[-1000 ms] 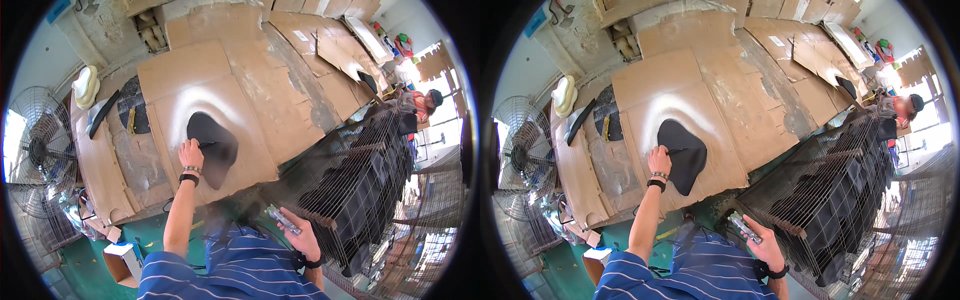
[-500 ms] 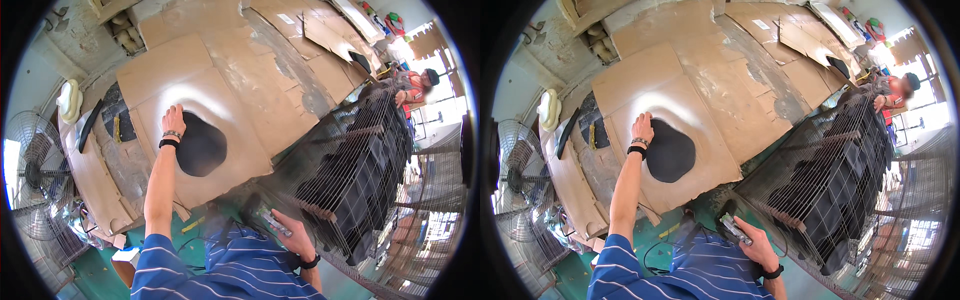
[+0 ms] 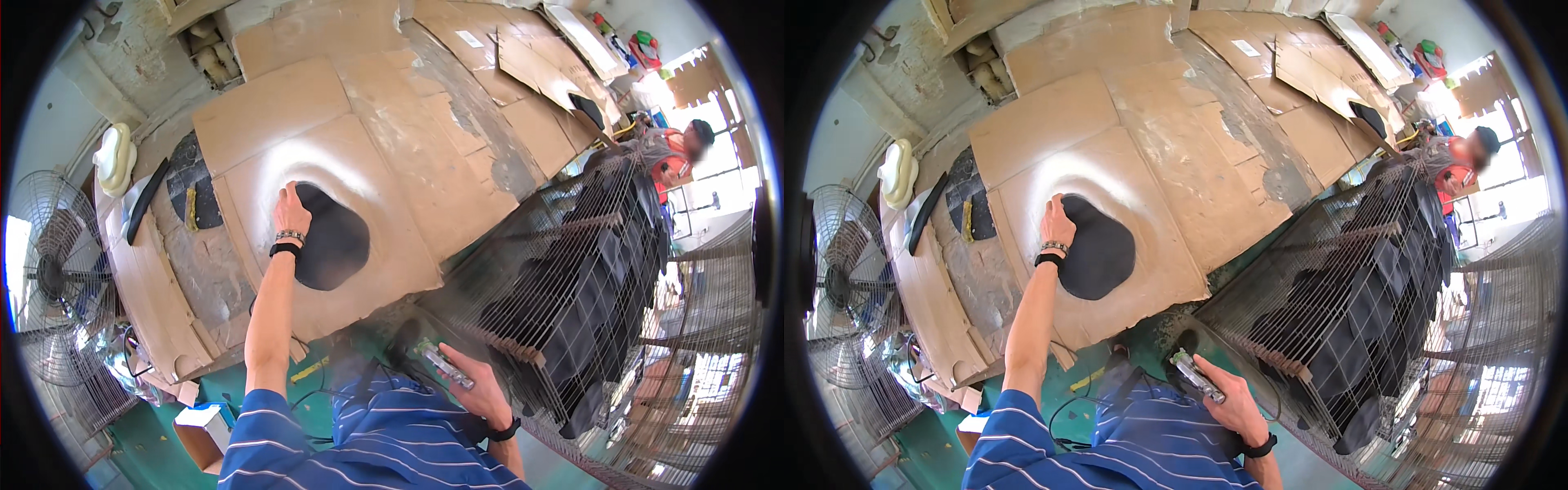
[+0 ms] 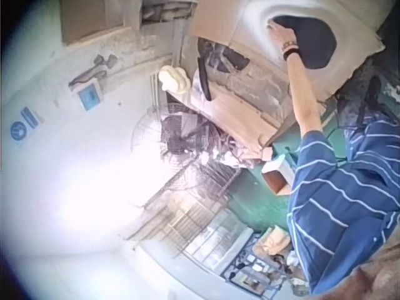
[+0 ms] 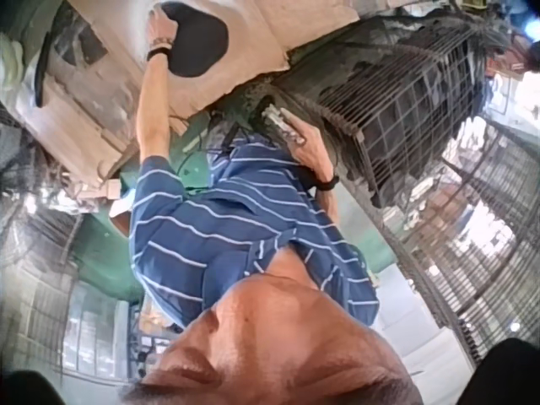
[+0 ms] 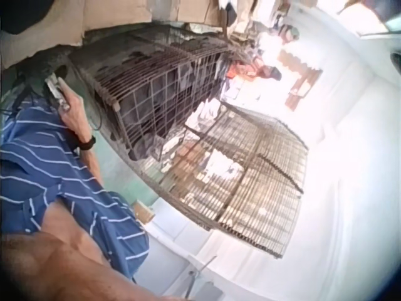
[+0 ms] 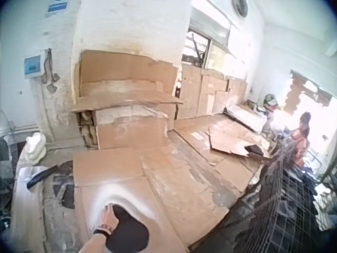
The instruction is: The person repeatedly picks up black slipper uppers from a cardboard surface, sprays them with a handheld spray gun, and places them onto a metal drying rack. The person handles the items one at a time, spraying each side before moving to the next unit.
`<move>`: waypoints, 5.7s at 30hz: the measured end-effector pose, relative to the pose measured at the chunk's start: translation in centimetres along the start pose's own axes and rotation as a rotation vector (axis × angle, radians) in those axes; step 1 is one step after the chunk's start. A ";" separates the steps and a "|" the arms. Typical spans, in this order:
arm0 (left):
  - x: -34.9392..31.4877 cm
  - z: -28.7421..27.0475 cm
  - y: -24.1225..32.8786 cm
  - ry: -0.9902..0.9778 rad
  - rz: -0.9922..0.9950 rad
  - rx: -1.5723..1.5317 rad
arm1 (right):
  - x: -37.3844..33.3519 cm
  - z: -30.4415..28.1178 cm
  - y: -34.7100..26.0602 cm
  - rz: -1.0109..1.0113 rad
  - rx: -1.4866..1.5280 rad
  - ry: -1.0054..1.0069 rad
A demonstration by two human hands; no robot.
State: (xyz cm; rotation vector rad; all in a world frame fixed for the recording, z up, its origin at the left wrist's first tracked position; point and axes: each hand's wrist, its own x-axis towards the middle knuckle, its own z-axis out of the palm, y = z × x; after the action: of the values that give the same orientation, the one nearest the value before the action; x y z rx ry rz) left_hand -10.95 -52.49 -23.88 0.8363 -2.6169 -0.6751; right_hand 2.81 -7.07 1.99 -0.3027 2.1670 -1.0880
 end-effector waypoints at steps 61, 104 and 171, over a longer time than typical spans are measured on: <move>-44.2 -2.6 -9.6 -0.661 -0.628 -0.163 | -5.6 -6.4 -6.3 -0.382 -0.142 0.250; -41.7 -4.2 -8.2 -0.666 -0.586 -0.221 | -9.0 -8.0 -3.0 -0.225 -0.005 0.185; 12.1 -10.7 5.4 -0.111 -0.599 -1.934 | 29.7 12.8 6.0 0.307 0.323 -0.403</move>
State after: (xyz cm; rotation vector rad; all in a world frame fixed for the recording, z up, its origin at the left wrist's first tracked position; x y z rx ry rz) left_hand -18.38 -59.60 -10.27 0.6829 -0.6257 -2.5400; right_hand -10.06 -25.46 -22.02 -0.0323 1.5923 -1.0718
